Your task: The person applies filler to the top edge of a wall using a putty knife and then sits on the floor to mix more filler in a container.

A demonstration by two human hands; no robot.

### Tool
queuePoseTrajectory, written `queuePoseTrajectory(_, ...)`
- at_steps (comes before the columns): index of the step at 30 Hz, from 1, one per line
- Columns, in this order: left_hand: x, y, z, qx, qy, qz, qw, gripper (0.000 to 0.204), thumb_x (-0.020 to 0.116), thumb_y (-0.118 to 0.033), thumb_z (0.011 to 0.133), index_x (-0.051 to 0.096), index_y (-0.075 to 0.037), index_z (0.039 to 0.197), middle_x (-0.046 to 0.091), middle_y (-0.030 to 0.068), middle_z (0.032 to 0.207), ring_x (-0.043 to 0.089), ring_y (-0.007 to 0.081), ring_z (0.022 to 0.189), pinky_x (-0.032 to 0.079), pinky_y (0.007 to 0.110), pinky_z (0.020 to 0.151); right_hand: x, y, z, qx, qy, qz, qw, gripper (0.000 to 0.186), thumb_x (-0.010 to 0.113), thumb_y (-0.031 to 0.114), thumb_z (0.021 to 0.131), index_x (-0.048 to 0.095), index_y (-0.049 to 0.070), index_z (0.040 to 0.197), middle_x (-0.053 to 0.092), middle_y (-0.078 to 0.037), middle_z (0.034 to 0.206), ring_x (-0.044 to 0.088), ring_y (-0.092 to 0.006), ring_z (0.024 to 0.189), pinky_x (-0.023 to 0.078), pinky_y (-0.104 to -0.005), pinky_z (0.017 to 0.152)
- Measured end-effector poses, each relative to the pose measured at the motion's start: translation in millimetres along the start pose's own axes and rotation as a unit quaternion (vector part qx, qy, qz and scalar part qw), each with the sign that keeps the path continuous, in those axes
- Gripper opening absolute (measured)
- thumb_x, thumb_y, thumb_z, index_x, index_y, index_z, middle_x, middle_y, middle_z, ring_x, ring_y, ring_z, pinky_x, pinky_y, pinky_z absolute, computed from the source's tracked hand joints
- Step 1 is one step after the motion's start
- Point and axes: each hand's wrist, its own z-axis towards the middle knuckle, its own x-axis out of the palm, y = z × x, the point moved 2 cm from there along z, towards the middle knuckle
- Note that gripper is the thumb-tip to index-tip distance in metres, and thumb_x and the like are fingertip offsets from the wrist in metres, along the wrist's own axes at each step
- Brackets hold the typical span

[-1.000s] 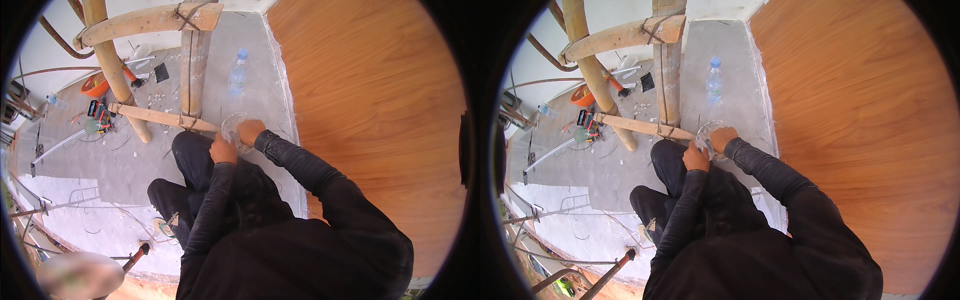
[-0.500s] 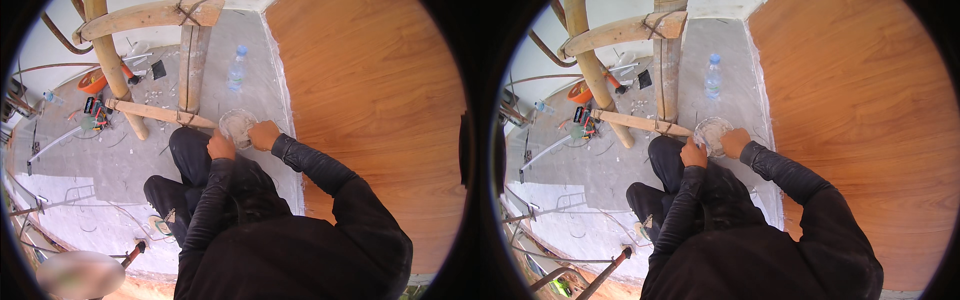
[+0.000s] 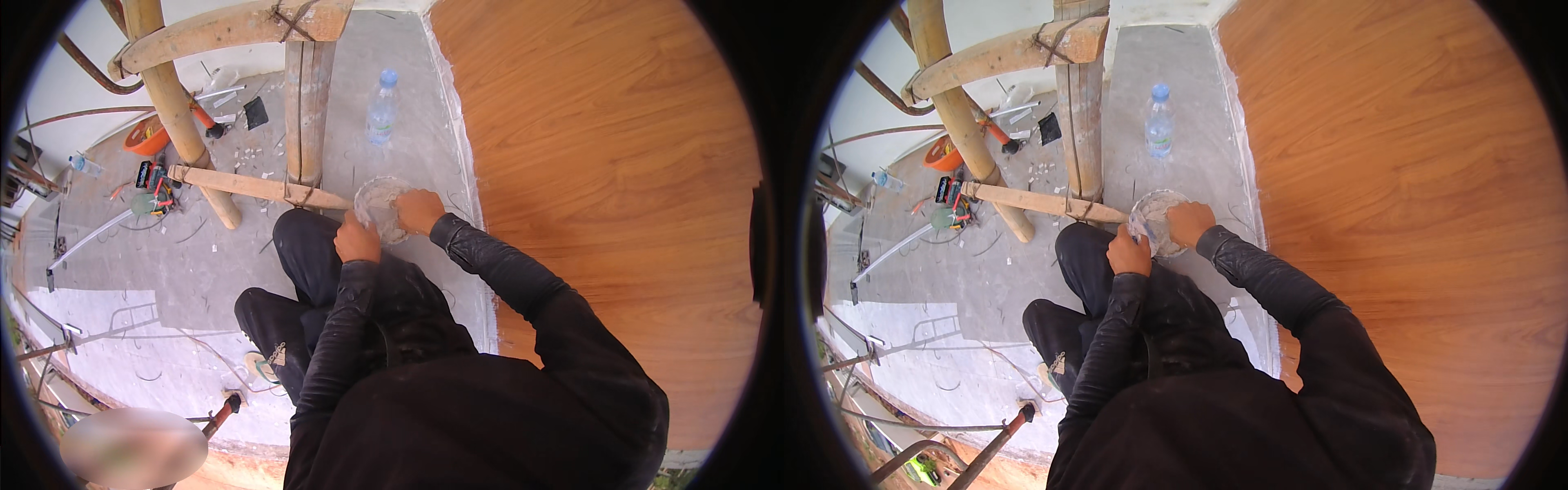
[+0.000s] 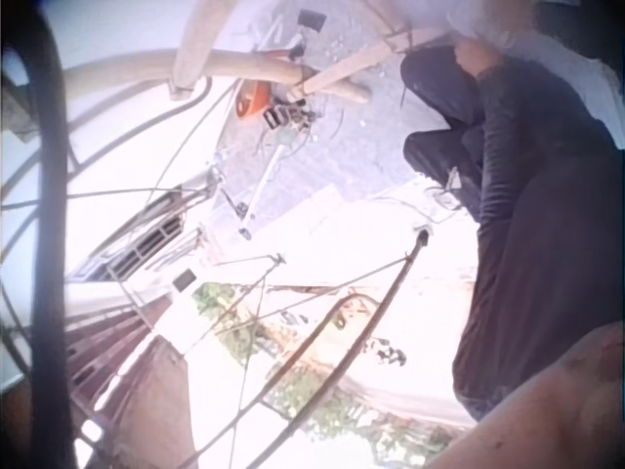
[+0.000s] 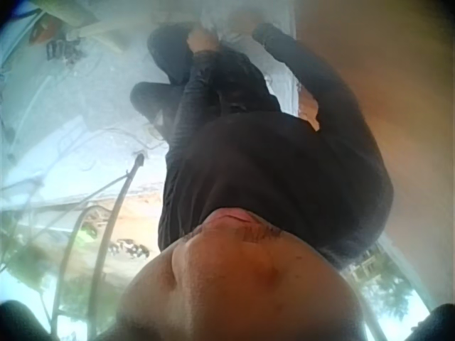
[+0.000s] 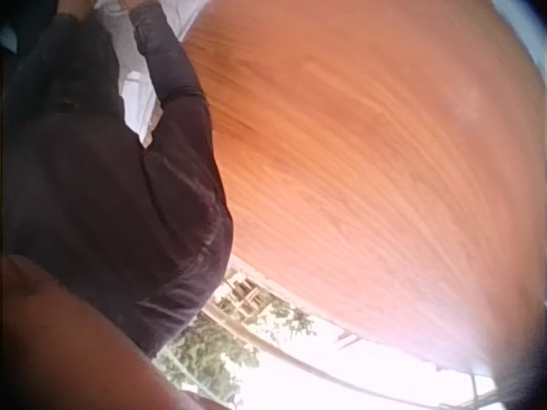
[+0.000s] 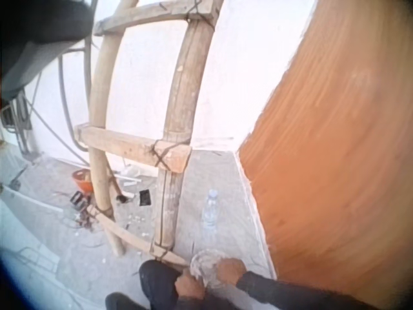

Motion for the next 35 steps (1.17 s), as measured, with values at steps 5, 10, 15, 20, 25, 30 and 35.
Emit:
queuePoseTrajectory(5, 5, 3, 0, 0.001, -0.016, 0.000, 1.000, 0.030, 0.069, -0.019, 0.077, 0.059, 0.000, 0.098, 0.066, 0.0270, 0.083, 0.064, 0.0463, 0.080, 0.052, 0.053, 0.072, 17, 9, 1, -0.094, -0.001, -0.083, 0.992, 0.016, 0.063, 0.021, 0.076, 0.073, 0.011, 0.081, 0.071, -0.015, 0.084, 0.070, -0.0325, 0.079, 0.053, -0.0454, 0.068)
queuePoseTrajectory(10, 2, 3, 1, -0.001, -0.021, 0.009, 1.000, 0.029, 0.069, -0.019, 0.077, 0.058, 0.000, 0.097, 0.066, 0.0262, 0.084, 0.064, 0.0457, 0.080, 0.052, 0.053, 0.072, -3, 1, -3, -0.165, 0.026, -0.132, 0.977, 0.010, 0.064, 0.015, 0.070, 0.071, 0.009, 0.075, 0.069, -0.017, 0.078, 0.069, -0.0340, 0.073, 0.052, -0.0455, 0.063)
queuePoseTrajectory(15, -1, 2, -6, 0.031, -0.024, -0.022, 0.999, 0.032, 0.070, -0.019, 0.076, 0.058, 0.000, 0.098, 0.066, 0.0248, 0.083, 0.064, 0.0449, 0.079, 0.051, 0.053, 0.071, -21, 5, 5, -0.089, 0.008, -0.136, 0.987, 0.014, 0.061, 0.017, 0.075, 0.073, 0.011, 0.080, 0.071, -0.014, 0.085, 0.070, -0.0308, 0.080, 0.052, -0.0442, 0.067)
queuePoseTrajectory(20, -1, 8, -7, 0.035, -0.043, -0.017, 0.998, 0.034, 0.072, -0.020, 0.076, 0.058, 0.000, 0.100, 0.066, 0.0240, 0.082, 0.064, 0.0445, 0.079, 0.051, 0.052, 0.070, 1, 20, 17, -0.128, 0.015, -0.155, 0.980, 0.014, 0.061, 0.017, 0.076, 0.073, 0.011, 0.080, 0.071, -0.014, 0.086, 0.069, -0.0309, 0.080, 0.052, -0.0448, 0.067)
queuePoseTrajectory(25, 1, 3, -4, 0.009, -0.008, -0.005, 1.000, 0.033, 0.071, -0.020, 0.077, 0.060, 0.000, 0.101, 0.067, 0.0245, 0.084, 0.065, 0.0444, 0.080, 0.052, 0.051, 0.071, 26, 14, -2, -0.110, -0.019, -0.073, 0.991, 0.012, 0.061, 0.015, 0.074, 0.072, 0.009, 0.077, 0.069, -0.015, 0.078, 0.069, -0.0333, 0.078, 0.052, -0.0462, 0.065)
queuePoseTrajectory(30, -2, 2, -3, -0.007, -0.008, 0.006, 1.000, 0.034, 0.071, -0.021, 0.077, 0.061, 0.001, 0.102, 0.067, 0.0251, 0.084, 0.065, 0.0445, 0.081, 0.052, 0.051, 0.073, 48, 18, -18, -0.022, -0.064, -0.004, 0.998, 0.013, 0.061, 0.015, 0.075, 0.071, 0.008, 0.080, 0.069, -0.017, 0.080, 0.068, -0.0354, 0.081, 0.053, -0.0474, 0.067)
queuePoseTrajectory(35, 0, 7, -1, 0.006, -0.015, -0.003, 1.000, 0.036, 0.071, -0.022, 0.076, 0.061, 0.000, 0.103, 0.067, 0.0252, 0.085, 0.065, 0.0449, 0.081, 0.052, 0.051, 0.073, 25, -2, 7, 0.082, -0.005, 0.079, 0.993, 0.022, 0.065, 0.022, 0.075, 0.072, 0.007, 0.090, 0.070, -0.021, 0.093, 0.068, -0.0382, 0.090, 0.054, -0.0476, 0.077)
